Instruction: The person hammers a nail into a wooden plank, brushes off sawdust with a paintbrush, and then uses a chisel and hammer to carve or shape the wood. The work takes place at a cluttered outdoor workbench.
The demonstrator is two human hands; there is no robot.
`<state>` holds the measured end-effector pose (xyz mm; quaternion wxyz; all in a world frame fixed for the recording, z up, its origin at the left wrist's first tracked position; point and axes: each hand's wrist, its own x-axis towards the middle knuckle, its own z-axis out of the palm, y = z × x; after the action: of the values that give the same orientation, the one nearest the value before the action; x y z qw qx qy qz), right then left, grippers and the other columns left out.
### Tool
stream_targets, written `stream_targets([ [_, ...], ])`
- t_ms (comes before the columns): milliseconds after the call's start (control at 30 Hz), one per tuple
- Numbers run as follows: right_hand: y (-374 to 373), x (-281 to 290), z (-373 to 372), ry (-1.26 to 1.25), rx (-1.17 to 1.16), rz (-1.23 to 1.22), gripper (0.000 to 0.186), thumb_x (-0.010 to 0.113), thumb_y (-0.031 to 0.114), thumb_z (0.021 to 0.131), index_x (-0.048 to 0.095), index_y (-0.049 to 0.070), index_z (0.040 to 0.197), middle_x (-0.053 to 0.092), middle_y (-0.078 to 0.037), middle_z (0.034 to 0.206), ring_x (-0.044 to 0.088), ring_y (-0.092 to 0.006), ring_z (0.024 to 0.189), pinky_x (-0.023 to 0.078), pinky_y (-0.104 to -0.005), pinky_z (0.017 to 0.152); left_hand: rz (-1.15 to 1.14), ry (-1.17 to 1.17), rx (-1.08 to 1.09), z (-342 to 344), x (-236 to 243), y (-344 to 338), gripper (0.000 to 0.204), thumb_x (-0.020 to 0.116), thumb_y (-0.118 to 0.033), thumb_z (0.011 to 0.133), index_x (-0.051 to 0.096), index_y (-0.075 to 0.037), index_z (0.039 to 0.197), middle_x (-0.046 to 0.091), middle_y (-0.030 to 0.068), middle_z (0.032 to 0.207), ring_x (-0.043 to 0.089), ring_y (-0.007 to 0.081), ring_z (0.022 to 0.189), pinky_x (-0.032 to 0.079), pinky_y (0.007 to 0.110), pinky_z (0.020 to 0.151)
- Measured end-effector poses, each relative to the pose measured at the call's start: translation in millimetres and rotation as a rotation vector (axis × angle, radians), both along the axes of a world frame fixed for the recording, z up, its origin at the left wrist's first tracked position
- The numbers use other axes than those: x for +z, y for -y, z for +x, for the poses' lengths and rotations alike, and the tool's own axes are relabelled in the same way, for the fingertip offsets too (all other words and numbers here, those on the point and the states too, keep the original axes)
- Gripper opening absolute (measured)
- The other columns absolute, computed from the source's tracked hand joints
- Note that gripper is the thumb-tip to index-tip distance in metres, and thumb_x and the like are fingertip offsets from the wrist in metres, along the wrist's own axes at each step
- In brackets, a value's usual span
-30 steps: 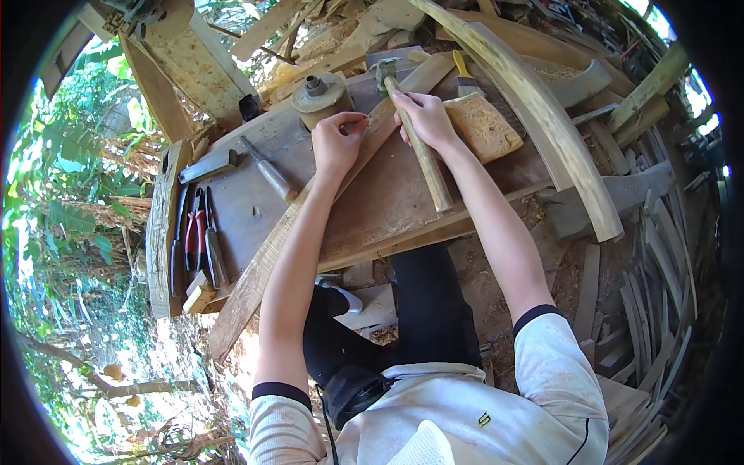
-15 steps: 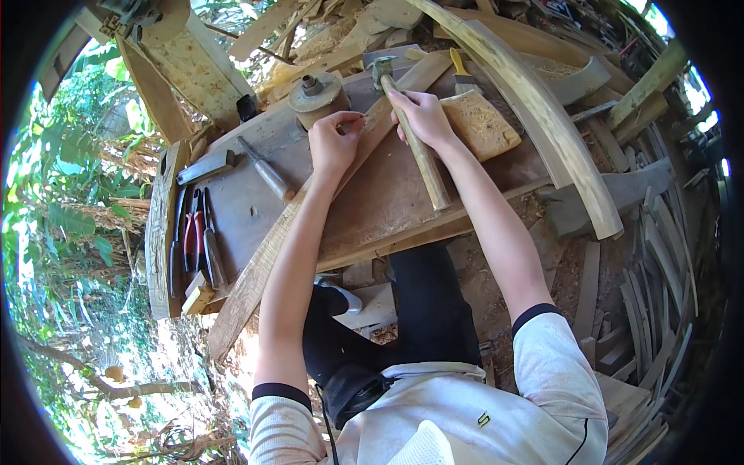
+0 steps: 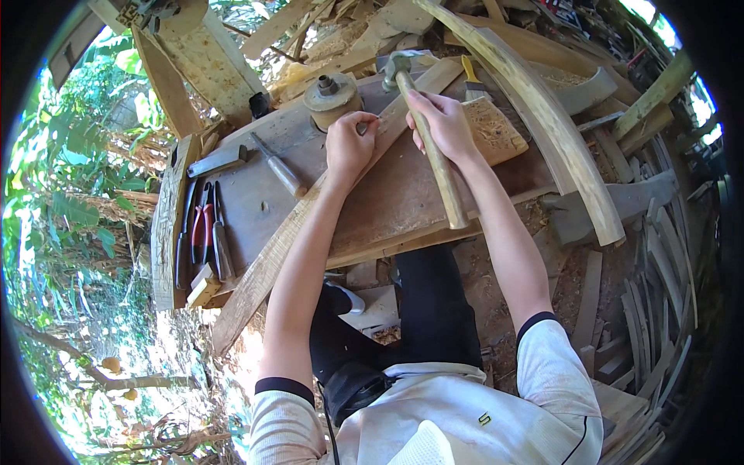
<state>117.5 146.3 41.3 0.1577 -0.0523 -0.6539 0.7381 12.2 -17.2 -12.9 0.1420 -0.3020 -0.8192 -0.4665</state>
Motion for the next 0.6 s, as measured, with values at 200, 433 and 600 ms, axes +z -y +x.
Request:
stream_targets([
  [200, 10, 9, 16, 0.115, 0.112, 0.086, 0.036, 0.058, 0.037, 0.105, 0.065, 0.002, 0.098, 0.060, -0.004, 0.072, 0.057, -0.0121, 0.047, 0.043, -0.0270, 0.042, 0.022, 0.025, -0.011, 0, 0, -2, 0.017, 0.079, -0.020, 0.085, 0.080, -0.005, 0.095, 0.074, 0.0122, 0.076, 0.064, 0.0179, 0.058, 0.051, 0.034, 0.060],
  [433, 17, 9, 21, 0.108, 0.068, 0.069, 0.037, 0.056, 0.038, 0.106, 0.066, 0.002, 0.101, 0.059, -0.003, 0.072, 0.055, -0.0108, 0.046, 0.042, -0.0258, 0.041, 0.014, -0.005, -0.006, 1, 1, -4, 0.017, 0.079, -0.019, 0.085, 0.080, -0.005, 0.095, 0.076, 0.0122, 0.082, 0.064, 0.0185, 0.061, 0.052, 0.034, 0.062],
  [600, 22, 5, 25, 0.099, 0.095, 0.100, 0.037, 0.056, 0.035, 0.106, 0.066, 0.000, 0.102, 0.059, -0.003, 0.070, 0.056, -0.0116, 0.046, 0.043, -0.0271, 0.041, 0.032, -0.014, -0.037, 2, 0, 0, 0.017, 0.078, -0.018, 0.085, 0.080, -0.005, 0.096, 0.076, 0.0129, 0.084, 0.064, 0.0195, 0.061, 0.052, 0.035, 0.063],
])
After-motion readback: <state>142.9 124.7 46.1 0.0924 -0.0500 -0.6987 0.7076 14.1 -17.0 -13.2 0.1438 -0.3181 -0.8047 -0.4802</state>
